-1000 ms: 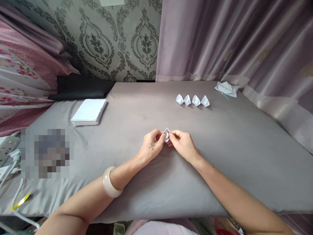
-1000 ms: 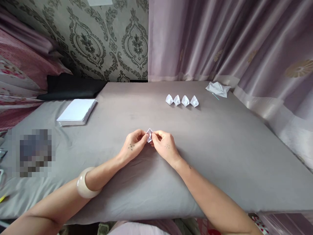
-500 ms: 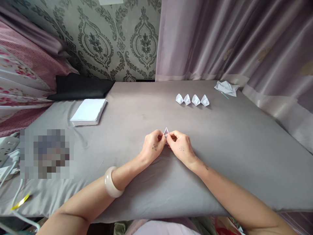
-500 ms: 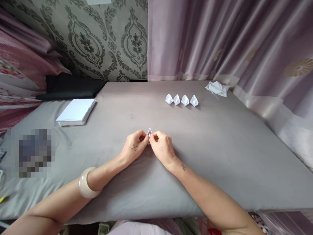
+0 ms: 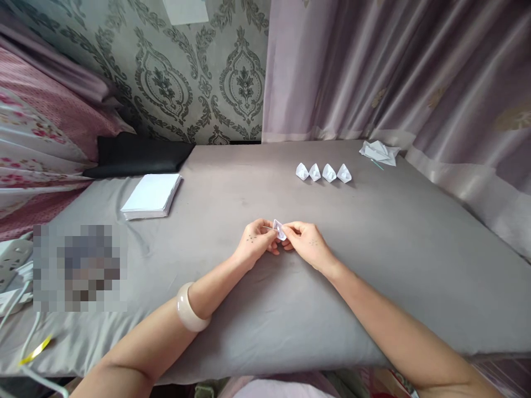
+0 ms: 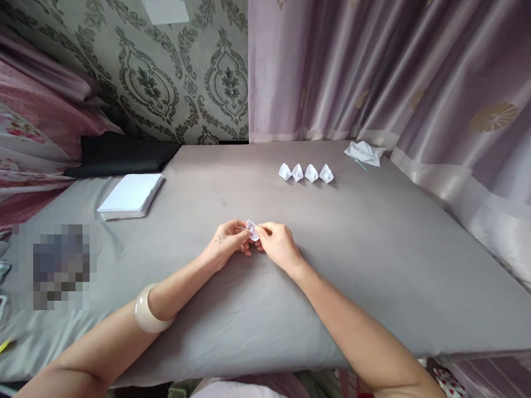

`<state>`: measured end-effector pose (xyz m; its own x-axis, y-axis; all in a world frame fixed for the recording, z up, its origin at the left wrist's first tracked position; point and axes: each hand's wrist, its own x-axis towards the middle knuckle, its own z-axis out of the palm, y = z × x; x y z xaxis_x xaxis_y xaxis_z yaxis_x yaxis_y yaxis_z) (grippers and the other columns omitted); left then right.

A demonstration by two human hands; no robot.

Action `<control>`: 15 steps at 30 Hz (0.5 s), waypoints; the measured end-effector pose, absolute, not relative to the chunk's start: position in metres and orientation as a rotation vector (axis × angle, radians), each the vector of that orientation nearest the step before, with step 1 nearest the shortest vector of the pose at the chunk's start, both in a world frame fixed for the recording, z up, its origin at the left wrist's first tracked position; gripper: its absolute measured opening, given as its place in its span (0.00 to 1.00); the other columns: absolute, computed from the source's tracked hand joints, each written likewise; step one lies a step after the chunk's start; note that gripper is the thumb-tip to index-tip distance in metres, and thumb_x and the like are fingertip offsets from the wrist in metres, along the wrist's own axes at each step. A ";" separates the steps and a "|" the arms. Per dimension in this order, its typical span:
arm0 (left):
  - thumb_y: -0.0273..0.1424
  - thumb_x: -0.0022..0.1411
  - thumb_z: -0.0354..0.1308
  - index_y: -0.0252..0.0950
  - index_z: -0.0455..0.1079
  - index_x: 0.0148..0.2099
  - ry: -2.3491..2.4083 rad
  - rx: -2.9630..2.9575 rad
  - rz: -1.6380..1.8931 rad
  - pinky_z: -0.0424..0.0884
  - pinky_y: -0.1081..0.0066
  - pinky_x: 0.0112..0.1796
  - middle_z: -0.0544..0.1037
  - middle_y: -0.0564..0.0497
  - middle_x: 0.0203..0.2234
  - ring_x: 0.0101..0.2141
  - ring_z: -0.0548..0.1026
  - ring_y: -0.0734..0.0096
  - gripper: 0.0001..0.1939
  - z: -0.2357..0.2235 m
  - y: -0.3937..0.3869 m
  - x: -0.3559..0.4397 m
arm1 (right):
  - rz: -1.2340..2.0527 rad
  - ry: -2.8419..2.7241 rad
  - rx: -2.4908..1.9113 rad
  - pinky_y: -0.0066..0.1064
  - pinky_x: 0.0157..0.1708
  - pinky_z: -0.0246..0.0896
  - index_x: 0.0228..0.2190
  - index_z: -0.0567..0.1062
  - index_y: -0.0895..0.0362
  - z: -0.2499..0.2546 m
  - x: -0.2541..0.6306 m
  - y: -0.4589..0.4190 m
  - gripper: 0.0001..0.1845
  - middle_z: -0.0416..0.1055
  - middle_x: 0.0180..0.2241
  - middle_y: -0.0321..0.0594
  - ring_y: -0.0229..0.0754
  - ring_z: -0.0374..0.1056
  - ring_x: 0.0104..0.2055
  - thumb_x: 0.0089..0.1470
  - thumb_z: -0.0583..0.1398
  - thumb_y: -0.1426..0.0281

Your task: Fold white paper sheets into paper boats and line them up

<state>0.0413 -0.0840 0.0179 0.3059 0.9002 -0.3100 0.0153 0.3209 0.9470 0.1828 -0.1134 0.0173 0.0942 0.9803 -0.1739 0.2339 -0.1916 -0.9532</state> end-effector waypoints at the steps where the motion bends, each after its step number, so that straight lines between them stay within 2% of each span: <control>1: 0.24 0.54 0.58 0.32 0.67 0.38 1.084 1.033 0.784 0.74 0.73 0.23 0.73 0.54 0.20 0.19 0.69 0.78 0.08 0.019 -0.084 0.041 | 1.195 -1.187 -1.518 0.31 0.29 0.72 0.34 0.77 0.59 0.018 0.185 -0.113 0.15 0.77 0.29 0.42 0.39 0.73 0.28 0.56 0.56 0.61; 4: 0.23 0.53 0.58 0.31 0.66 0.47 1.052 0.992 0.837 0.76 0.70 0.24 0.75 0.53 0.22 0.18 0.69 0.78 0.18 0.021 -0.084 0.039 | 0.999 -1.241 -1.467 0.30 0.29 0.72 0.40 0.74 0.58 0.023 0.189 -0.116 0.14 0.76 0.33 0.42 0.38 0.72 0.30 0.57 0.57 0.63; 7: 0.25 0.53 0.59 0.32 0.65 0.50 1.034 0.988 0.859 0.75 0.71 0.22 0.75 0.53 0.22 0.17 0.69 0.78 0.20 0.021 -0.084 0.037 | 0.646 -1.528 -1.436 0.28 0.30 0.69 0.38 0.74 0.55 0.027 0.188 -0.122 0.08 0.74 0.35 0.40 0.37 0.71 0.31 0.55 0.58 0.68; 11: 0.27 0.53 0.59 0.32 0.68 0.45 1.046 0.980 0.854 0.74 0.71 0.21 0.76 0.52 0.22 0.16 0.68 0.79 0.15 0.022 -0.085 0.036 | 0.387 -1.812 -1.415 0.28 0.32 0.65 0.37 0.73 0.53 0.022 0.189 -0.126 0.08 0.71 0.37 0.39 0.36 0.69 0.31 0.56 0.56 0.74; 15: 0.25 0.50 0.61 0.31 0.68 0.38 1.040 0.969 0.898 0.76 0.72 0.27 0.78 0.48 0.27 0.26 0.77 0.71 0.11 0.023 -0.086 0.039 | 0.321 -1.842 -1.475 0.28 0.32 0.64 0.35 0.72 0.55 0.019 0.191 -0.124 0.10 0.71 0.36 0.39 0.37 0.68 0.31 0.56 0.53 0.77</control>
